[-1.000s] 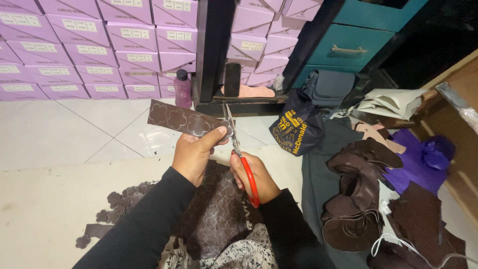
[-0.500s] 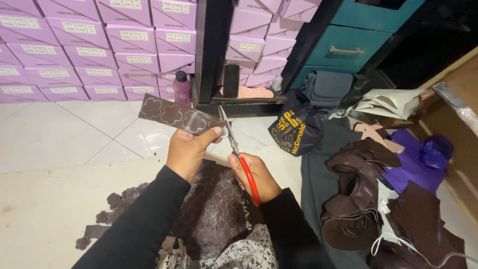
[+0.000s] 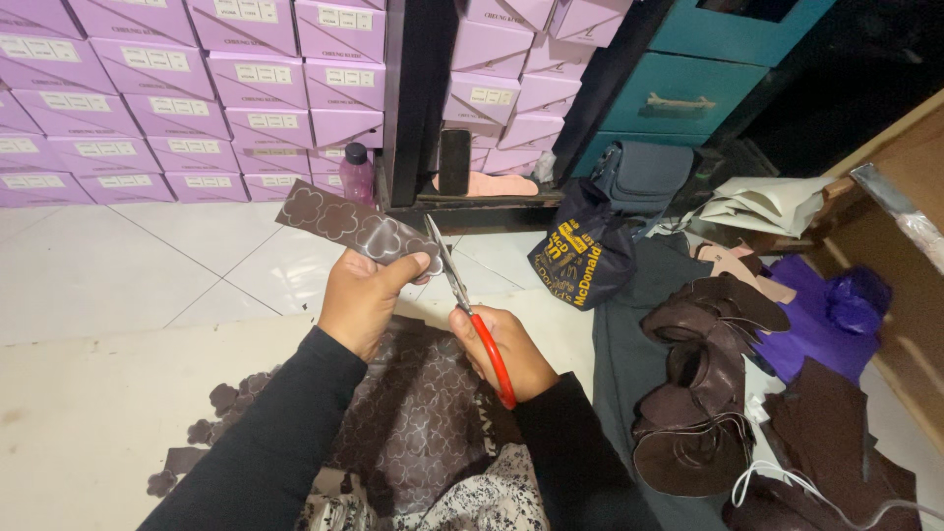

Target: The person uses red-handled scissors to cut cloud-shaped pieces from a brown patterned fabric. They repeatedly cut along the outlines, rotate the fabric, and place the cut pieces on the floor.

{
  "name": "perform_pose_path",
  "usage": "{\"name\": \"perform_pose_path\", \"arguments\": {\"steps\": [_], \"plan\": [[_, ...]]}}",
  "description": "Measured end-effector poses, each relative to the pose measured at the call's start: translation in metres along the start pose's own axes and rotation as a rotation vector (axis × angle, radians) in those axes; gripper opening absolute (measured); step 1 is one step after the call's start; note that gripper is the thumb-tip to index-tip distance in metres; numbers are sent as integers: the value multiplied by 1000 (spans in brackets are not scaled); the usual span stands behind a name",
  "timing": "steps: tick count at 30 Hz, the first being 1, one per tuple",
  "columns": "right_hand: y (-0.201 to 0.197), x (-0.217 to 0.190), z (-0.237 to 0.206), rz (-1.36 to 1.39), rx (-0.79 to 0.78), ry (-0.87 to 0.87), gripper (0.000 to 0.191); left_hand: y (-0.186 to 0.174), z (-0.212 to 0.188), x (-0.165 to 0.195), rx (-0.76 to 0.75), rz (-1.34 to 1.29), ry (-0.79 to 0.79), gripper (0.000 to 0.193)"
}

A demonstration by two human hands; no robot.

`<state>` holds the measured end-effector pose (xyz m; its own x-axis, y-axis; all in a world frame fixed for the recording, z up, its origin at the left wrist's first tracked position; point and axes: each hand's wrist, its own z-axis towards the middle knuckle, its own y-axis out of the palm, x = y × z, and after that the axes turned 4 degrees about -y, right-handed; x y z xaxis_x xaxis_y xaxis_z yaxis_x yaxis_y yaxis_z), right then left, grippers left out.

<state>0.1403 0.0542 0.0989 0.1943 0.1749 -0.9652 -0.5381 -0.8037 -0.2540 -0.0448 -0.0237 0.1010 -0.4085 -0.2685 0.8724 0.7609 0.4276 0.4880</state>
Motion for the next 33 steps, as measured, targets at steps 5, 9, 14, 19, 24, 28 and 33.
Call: {"name": "perform_pose_path", "arguments": {"steps": [5, 9, 14, 19, 24, 28, 33], "plan": [[-1, 2, 0, -36, 0, 1, 49, -4, 4, -4, 64, 6, -5, 28], [-3, 5, 2, -121, 21, -39, 50, -5, 9, -6, 94, 35, -17, 30], [-2, 9, 4, -9, 33, 4, 51, -8, 11, -4, 35, 31, 34, 25], [-11, 16, 9, 26, -42, 4, 52, -9, 14, -6, 59, 56, -143, 28], [-14, 31, 10, 126, -138, 66, 50, -10, 16, -15, -43, 106, 101, 46], [-12, 40, 13, 124, -200, 23, 49, -12, 19, -20, -19, 112, 96, 46], [-11, 38, 13, 112, -194, 54, 50, -7, 20, -24, 40, 95, 65, 47]]}}
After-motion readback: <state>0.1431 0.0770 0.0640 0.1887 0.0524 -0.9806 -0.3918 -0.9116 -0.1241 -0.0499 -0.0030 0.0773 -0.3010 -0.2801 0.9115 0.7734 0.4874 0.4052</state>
